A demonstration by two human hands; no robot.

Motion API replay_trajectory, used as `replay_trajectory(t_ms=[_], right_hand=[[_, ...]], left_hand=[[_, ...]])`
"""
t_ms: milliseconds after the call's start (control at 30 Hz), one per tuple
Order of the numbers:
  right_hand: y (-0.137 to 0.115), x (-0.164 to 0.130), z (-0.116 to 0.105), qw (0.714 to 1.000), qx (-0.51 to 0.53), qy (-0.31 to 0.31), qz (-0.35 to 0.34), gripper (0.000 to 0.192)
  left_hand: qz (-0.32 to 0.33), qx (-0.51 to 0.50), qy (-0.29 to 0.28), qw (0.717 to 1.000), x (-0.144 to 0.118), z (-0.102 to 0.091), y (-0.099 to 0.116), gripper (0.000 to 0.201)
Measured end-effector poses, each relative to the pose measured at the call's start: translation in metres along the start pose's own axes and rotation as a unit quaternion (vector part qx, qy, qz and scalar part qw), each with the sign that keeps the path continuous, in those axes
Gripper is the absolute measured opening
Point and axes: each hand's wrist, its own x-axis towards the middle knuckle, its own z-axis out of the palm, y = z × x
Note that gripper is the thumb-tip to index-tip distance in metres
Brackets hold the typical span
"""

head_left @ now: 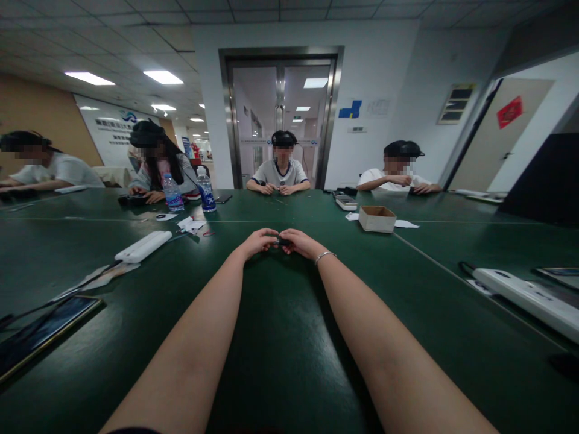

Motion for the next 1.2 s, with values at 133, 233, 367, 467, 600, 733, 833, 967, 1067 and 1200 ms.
replay_trajectory(t_ms=[133, 233, 367, 467, 600, 733, 833, 967, 1067, 1200], right_hand=[[-0.0002, 0.0001, -0.0001, 1.0, 0.004, -0.004, -0.007, 0.012], [0.0002, 0.0008, -0.0005, 1.0, -0.004, -0.004, 0.002, 0.007], [0.0014, 0.0019, -0.0016, 1.0, -0.004, -0.005, -0.001, 0.011], [0.0015, 0.0024, -0.0013, 1.0, 0.003, -0.006, -0.001, 0.008], [0.0004, 0.0026, 0.0003, 1.0, -0.009, -0.005, 0.011, 0.008], [-0.0006, 0.0016, 0.0009, 1.0, -0.009, 0.003, 0.003, 0.009], [-0.0011, 0.0008, 0.0006, 1.0, -0.003, 0.004, 0.01, 0.005], [-0.0014, -0.0007, 0.0001, 1.0, -0.004, -0.001, 0.004, 0.018], [-0.0014, -0.0008, 0.0001, 1.0, 0.005, -0.005, -0.001, 0.013], [-0.0014, -0.0005, 0.0002, 1.0, -0.004, 0.002, 0.006, 0.007]], left_hand=[[0.001, -0.001, -0.001, 1.0, 0.0007, 0.0, -0.0005, 0.04], [0.003, -0.003, -0.002, 1.0, 0.0013, 0.0, -0.0004, 0.04], [0.003, 0.001, -0.001, 1.0, 0.0017, 0.0001, -0.0005, 0.039], [0.006, -0.002, 0.0, 1.0, 0.0021, 0.0001, -0.001, 0.039], [0.006, 0.0, -0.001, 1.0, 0.0023, 0.0001, -0.0013, 0.038], [0.008, 0.002, -0.002, 1.0, 0.0025, -0.0004, -0.0017, 0.039], [0.012, 0.002, -0.007, 1.0, 0.003, -0.001, -0.0027, 0.041], [0.009, 0.002, -0.009, 1.0, 0.0031, -0.0013, -0.0029, 0.042], [0.004, -0.003, -0.005, 1.0, 0.0024, -0.0007, -0.0019, 0.04], [0.0, -0.003, -0.002, 1.0, 0.0012, 0.0003, 0.0001, 0.038]])
